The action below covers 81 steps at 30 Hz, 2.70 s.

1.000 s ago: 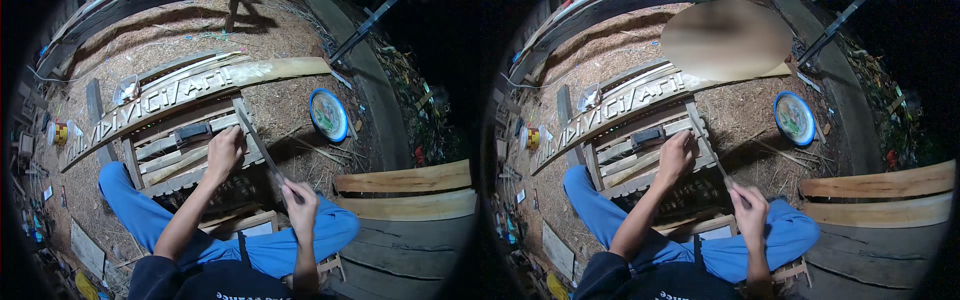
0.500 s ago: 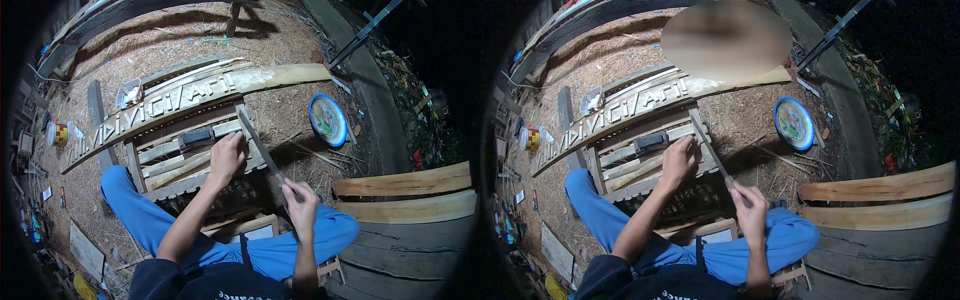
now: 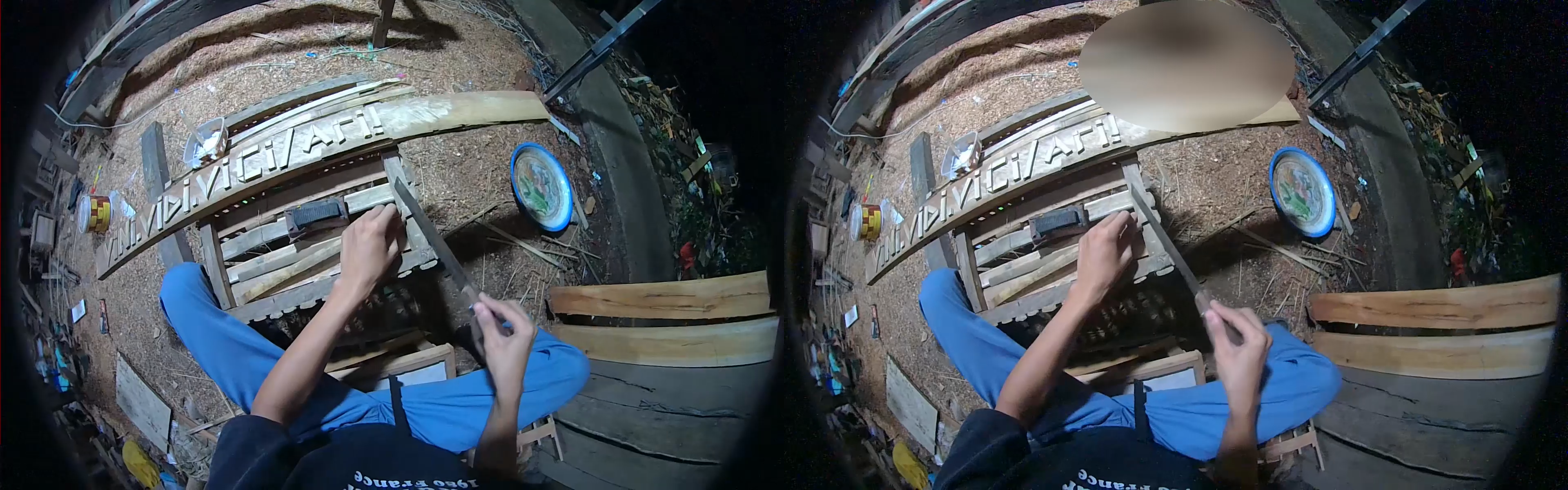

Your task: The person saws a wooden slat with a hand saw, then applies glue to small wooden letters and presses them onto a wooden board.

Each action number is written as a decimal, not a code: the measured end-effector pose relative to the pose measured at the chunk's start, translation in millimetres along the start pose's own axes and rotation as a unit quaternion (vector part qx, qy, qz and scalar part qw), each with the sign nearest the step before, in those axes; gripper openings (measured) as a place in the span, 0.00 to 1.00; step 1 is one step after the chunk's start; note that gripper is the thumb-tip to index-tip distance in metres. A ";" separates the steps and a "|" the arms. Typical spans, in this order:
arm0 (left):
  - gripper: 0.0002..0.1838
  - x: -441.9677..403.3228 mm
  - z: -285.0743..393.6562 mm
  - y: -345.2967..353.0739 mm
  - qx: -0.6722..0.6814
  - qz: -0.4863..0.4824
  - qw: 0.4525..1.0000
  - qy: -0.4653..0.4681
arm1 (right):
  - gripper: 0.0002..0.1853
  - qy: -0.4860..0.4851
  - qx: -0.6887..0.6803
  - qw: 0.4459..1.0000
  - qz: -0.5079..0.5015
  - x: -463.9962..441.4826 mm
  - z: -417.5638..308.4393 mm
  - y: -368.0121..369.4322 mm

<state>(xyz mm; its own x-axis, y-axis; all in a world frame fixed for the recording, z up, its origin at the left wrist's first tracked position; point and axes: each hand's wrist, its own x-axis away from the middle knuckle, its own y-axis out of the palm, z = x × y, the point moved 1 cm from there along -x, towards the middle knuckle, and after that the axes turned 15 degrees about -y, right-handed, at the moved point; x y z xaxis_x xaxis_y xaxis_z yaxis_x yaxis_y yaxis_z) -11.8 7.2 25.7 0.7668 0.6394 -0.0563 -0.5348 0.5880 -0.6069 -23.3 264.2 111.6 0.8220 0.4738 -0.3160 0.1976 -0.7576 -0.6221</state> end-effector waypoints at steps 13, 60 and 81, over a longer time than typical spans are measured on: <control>0.09 0.9 -0.4 1.2 -0.009 0.013 1.000 0.015 | 0.11 -0.035 -0.042 0.998 0.011 -7.2 -0.8 27.4; 0.10 -0.1 -1.6 2.0 0.010 0.027 1.000 0.002 | 0.12 -0.060 -0.054 0.997 0.005 -24.4 15.9 35.5; 0.11 4.0 -7.6 -3.7 0.042 0.015 0.999 0.026 | 0.21 -0.079 -0.054 0.991 -0.095 -35.3 28.0 9.0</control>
<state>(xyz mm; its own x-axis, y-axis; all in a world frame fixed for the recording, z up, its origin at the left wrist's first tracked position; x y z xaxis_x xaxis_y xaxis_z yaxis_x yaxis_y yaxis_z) -4.0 3.8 21.6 0.7664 0.6319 -0.1153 -0.5837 0.6103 -0.5355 -65.5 253.2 97.1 0.6721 0.6704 -0.3144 0.4040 -0.6878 -0.6031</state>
